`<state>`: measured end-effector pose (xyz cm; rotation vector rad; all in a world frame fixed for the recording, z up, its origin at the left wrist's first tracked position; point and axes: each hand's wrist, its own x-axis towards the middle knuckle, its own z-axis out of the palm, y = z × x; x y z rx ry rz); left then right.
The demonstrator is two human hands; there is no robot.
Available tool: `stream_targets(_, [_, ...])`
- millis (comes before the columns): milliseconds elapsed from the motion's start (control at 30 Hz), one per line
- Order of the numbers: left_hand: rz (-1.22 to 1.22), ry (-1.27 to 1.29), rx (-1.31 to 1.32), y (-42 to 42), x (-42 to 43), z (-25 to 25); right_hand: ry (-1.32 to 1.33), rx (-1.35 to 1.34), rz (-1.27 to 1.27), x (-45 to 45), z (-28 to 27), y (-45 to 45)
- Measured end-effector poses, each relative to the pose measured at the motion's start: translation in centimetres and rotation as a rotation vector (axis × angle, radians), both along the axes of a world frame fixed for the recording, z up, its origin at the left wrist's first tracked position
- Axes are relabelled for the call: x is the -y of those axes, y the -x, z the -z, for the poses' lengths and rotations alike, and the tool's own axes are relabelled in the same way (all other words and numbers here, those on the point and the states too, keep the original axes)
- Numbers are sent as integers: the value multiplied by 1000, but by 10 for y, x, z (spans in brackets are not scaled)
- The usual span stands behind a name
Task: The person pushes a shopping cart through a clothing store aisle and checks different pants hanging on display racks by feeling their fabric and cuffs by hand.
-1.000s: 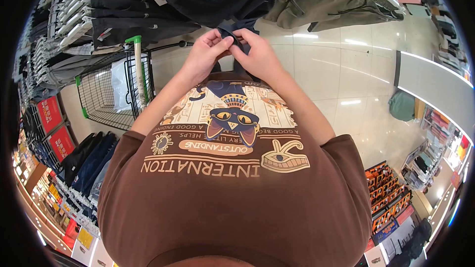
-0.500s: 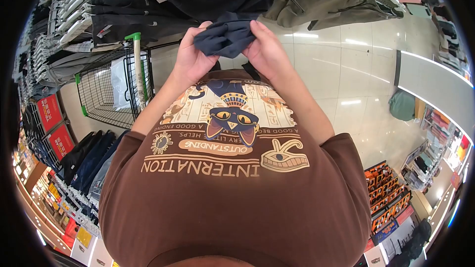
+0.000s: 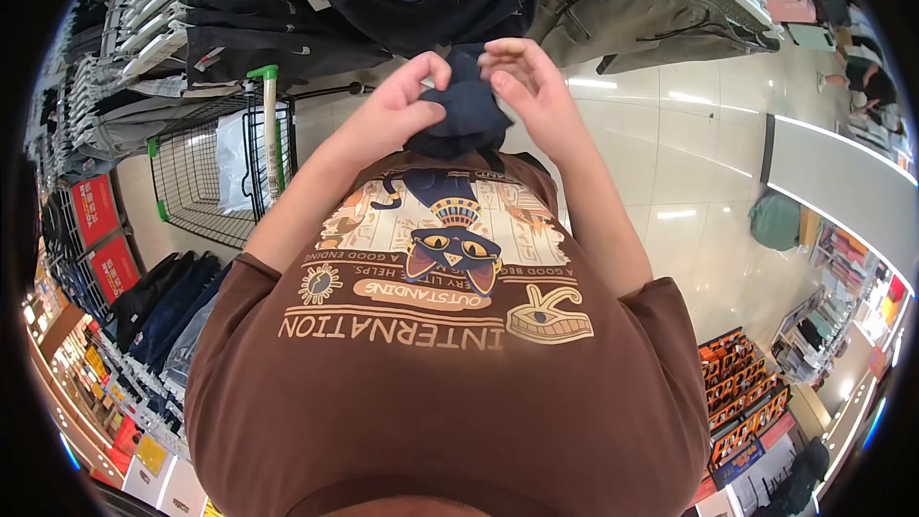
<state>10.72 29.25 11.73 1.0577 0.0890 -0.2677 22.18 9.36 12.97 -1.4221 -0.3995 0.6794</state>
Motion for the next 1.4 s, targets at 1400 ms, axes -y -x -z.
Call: stream_targets(1400, [-184, -866, -4, -145, -11, 69, 187, -46, -99, 55, 124, -65])
